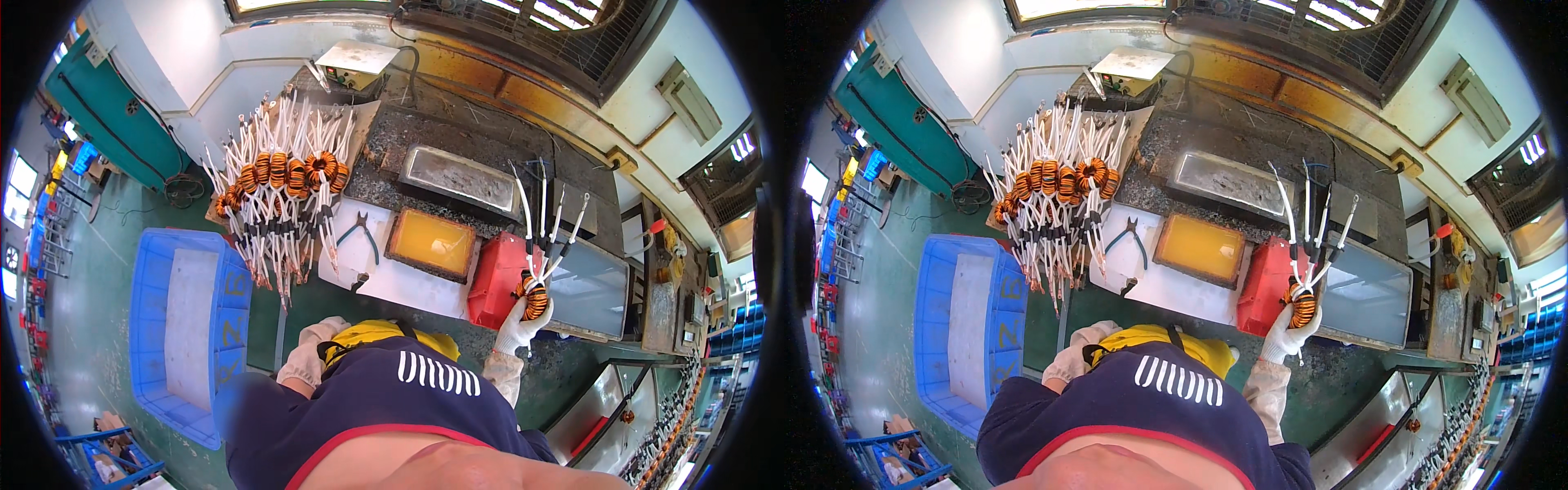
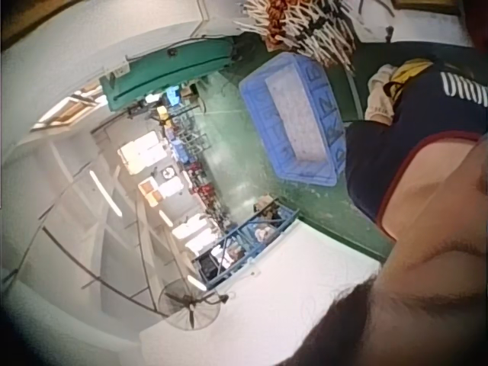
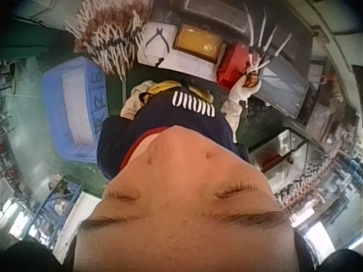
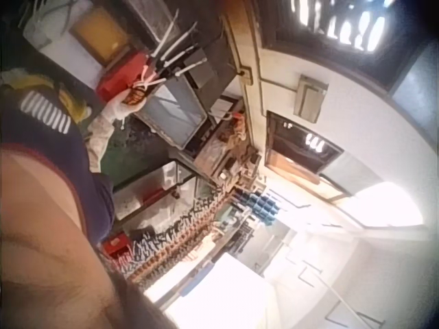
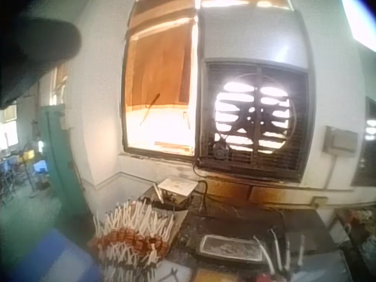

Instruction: The person repeatedly picks up electrical components with copper windings and white insulated wires from a workbench. They dip the wire ends into a heated bath, causing smoke to rise, then wipe the components with a red block. Finally, they place the finished items onto a metal rack.

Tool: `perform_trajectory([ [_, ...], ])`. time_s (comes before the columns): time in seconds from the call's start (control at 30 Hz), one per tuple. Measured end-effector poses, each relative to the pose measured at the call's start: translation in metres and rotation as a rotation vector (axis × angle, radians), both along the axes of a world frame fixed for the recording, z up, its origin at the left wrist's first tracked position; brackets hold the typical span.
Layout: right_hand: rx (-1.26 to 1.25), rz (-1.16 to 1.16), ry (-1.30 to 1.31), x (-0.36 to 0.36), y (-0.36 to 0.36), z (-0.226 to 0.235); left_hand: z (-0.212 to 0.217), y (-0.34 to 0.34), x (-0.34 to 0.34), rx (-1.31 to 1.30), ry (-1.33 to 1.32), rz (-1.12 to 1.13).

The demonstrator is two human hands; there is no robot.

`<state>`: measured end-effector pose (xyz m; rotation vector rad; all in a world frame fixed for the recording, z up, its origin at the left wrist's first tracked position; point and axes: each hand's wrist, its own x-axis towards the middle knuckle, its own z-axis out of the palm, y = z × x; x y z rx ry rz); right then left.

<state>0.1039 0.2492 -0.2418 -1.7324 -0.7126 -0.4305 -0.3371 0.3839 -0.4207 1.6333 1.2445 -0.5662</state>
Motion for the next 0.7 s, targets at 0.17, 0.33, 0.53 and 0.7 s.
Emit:
perform_trajectory([
  [0.17,0.029,0.023,0.007,-0.004,0.002,0.005,0.009,-0.001,0.001,-0.048,-0.012,0.025],
  [0.33,0.034,0.012,-0.019,0.001,0.001,-0.001,0.011,0.000,0.004,-0.080,0.008,0.019],
  [0.53,0.047,0.015,0.006,-0.006,0.003,0.011,0.013,-0.004,0.002,-0.073,0.027,0.054],
  [0.7,0.033,0.018,0.012,-0.007,0.001,0.013,0.040,-0.005,0.009,-0.088,0.015,0.059],
])
